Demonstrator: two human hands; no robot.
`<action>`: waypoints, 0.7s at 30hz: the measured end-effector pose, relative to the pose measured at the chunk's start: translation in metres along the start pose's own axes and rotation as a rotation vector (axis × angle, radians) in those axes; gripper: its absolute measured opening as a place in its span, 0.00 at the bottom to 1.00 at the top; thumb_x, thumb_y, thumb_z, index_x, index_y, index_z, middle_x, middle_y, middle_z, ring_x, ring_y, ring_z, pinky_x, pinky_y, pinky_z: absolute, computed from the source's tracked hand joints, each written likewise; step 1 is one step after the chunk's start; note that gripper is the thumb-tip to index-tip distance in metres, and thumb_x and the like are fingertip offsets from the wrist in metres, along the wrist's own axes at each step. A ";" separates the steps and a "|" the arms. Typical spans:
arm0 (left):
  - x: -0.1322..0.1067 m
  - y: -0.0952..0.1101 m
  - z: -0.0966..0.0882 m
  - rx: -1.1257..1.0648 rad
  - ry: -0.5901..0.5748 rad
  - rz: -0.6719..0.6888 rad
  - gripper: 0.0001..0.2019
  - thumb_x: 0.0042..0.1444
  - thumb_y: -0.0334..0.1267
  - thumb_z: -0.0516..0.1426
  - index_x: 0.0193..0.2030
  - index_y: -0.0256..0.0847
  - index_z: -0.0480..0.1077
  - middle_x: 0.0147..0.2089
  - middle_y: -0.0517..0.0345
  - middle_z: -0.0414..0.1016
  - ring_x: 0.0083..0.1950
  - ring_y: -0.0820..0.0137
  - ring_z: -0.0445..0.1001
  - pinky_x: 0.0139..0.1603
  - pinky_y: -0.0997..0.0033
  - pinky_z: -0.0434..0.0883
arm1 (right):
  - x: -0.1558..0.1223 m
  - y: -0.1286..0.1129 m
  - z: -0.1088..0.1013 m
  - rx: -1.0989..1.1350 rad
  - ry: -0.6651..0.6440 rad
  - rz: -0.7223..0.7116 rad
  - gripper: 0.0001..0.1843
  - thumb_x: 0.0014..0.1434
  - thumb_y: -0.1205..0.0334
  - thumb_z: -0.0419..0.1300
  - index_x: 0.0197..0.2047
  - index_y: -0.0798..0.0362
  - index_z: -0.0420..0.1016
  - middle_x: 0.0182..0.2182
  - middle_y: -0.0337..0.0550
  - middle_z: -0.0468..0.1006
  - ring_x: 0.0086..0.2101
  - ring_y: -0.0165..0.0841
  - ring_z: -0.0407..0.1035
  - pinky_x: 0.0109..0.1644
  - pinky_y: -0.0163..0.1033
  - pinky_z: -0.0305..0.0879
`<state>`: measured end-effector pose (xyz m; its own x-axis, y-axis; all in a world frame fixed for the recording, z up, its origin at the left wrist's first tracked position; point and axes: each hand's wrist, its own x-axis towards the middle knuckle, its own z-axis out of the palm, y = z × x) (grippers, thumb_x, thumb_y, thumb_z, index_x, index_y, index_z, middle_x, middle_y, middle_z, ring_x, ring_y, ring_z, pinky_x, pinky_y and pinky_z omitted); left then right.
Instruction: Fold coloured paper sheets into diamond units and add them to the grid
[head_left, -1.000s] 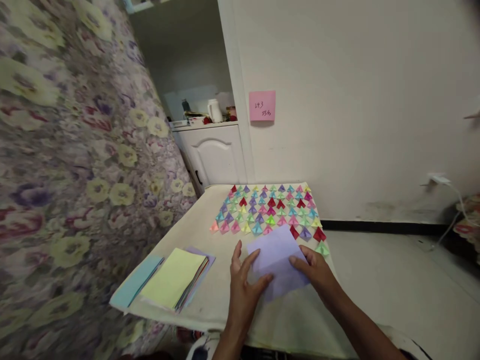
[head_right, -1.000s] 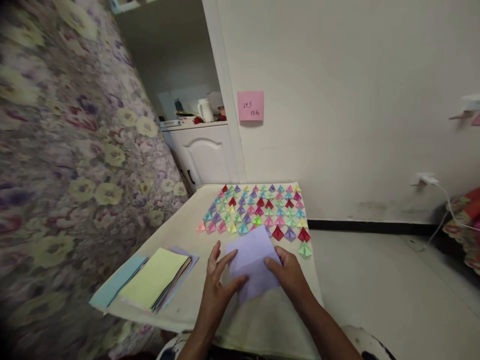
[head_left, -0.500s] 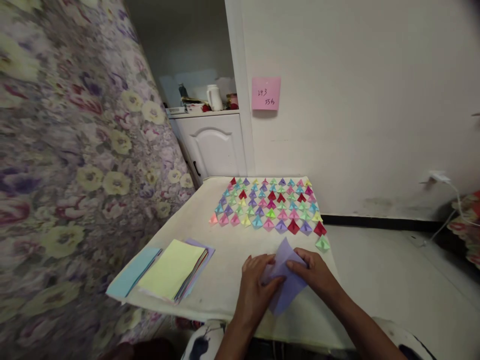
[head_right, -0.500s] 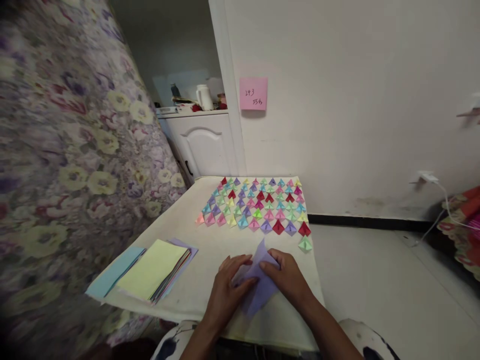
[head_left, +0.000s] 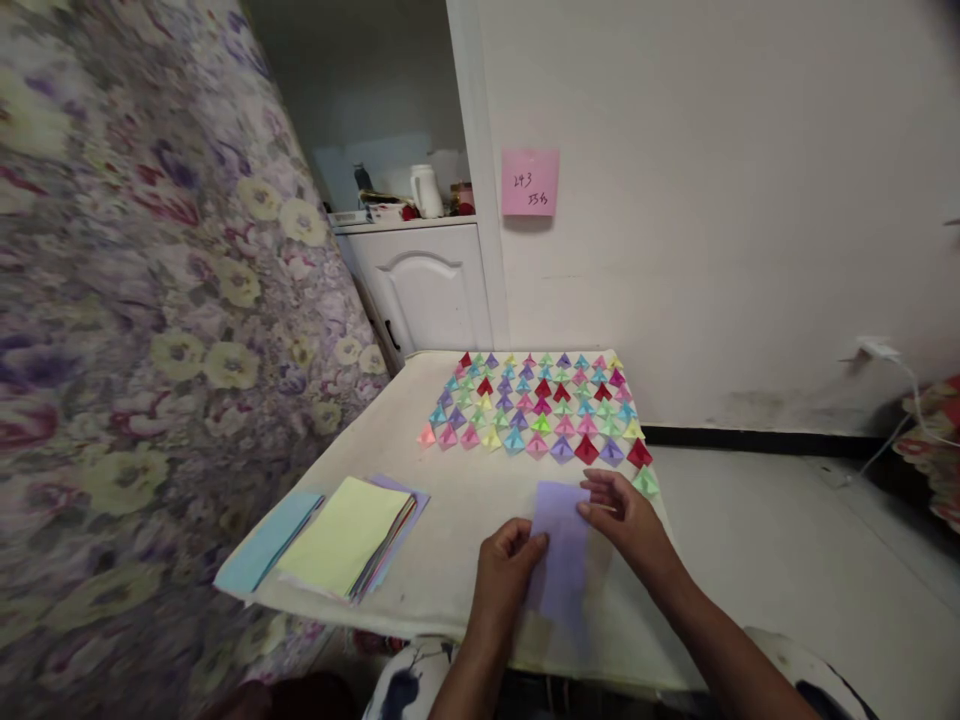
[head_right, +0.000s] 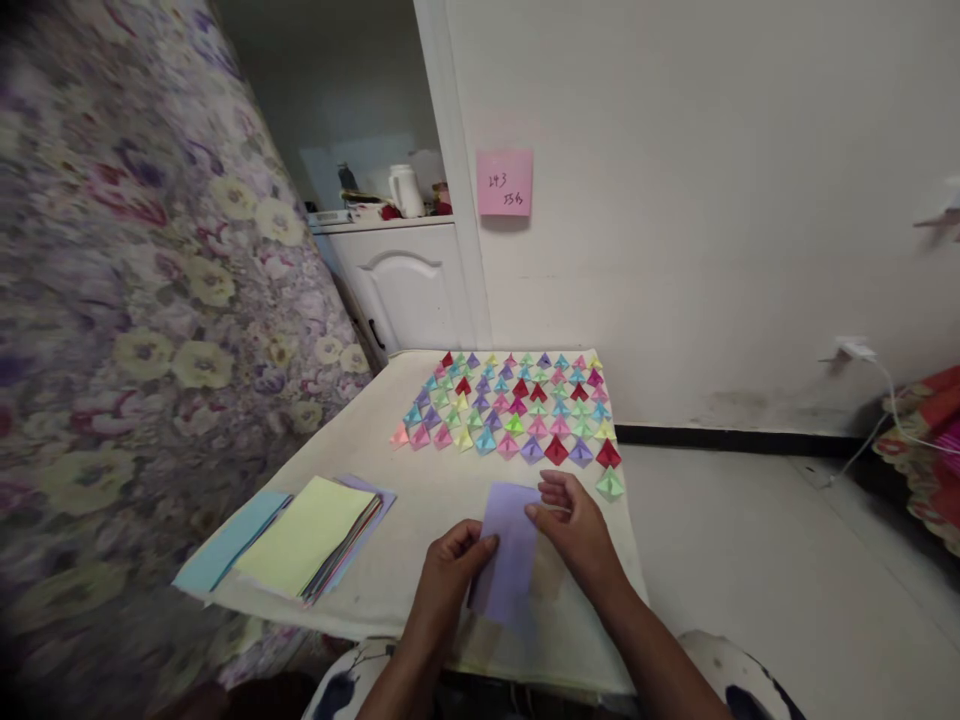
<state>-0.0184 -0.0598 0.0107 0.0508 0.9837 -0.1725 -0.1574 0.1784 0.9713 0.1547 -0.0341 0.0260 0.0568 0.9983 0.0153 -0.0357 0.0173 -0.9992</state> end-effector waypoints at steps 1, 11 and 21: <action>0.000 0.000 0.000 -0.065 0.012 -0.015 0.11 0.43 0.42 0.62 0.27 0.37 0.70 0.23 0.63 0.72 0.23 0.74 0.68 0.25 0.77 0.63 | 0.000 0.004 0.001 0.064 -0.025 0.043 0.27 0.41 0.58 0.67 0.47 0.51 0.68 0.41 0.47 0.75 0.42 0.40 0.69 0.45 0.43 0.65; -0.005 0.001 0.006 -0.372 0.073 -0.011 0.10 0.44 0.40 0.62 0.30 0.38 0.69 0.23 0.63 0.71 0.24 0.76 0.69 0.28 0.78 0.65 | -0.012 0.027 0.029 0.217 -0.302 0.092 0.25 0.42 0.64 0.67 0.44 0.53 0.66 0.27 0.38 0.77 0.27 0.34 0.71 0.33 0.39 0.66; -0.013 0.009 0.008 -0.344 -0.020 -0.075 0.14 0.48 0.40 0.60 0.40 0.34 0.72 0.31 0.53 0.77 0.28 0.71 0.72 0.30 0.72 0.68 | -0.012 0.007 0.020 0.174 -0.313 0.079 0.22 0.44 0.64 0.64 0.44 0.54 0.65 0.25 0.35 0.75 0.24 0.30 0.70 0.28 0.35 0.62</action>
<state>-0.0129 -0.0707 0.0230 0.0936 0.9675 -0.2350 -0.4750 0.2509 0.8435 0.1339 -0.0449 0.0196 -0.2600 0.9653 -0.0240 -0.1986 -0.0778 -0.9770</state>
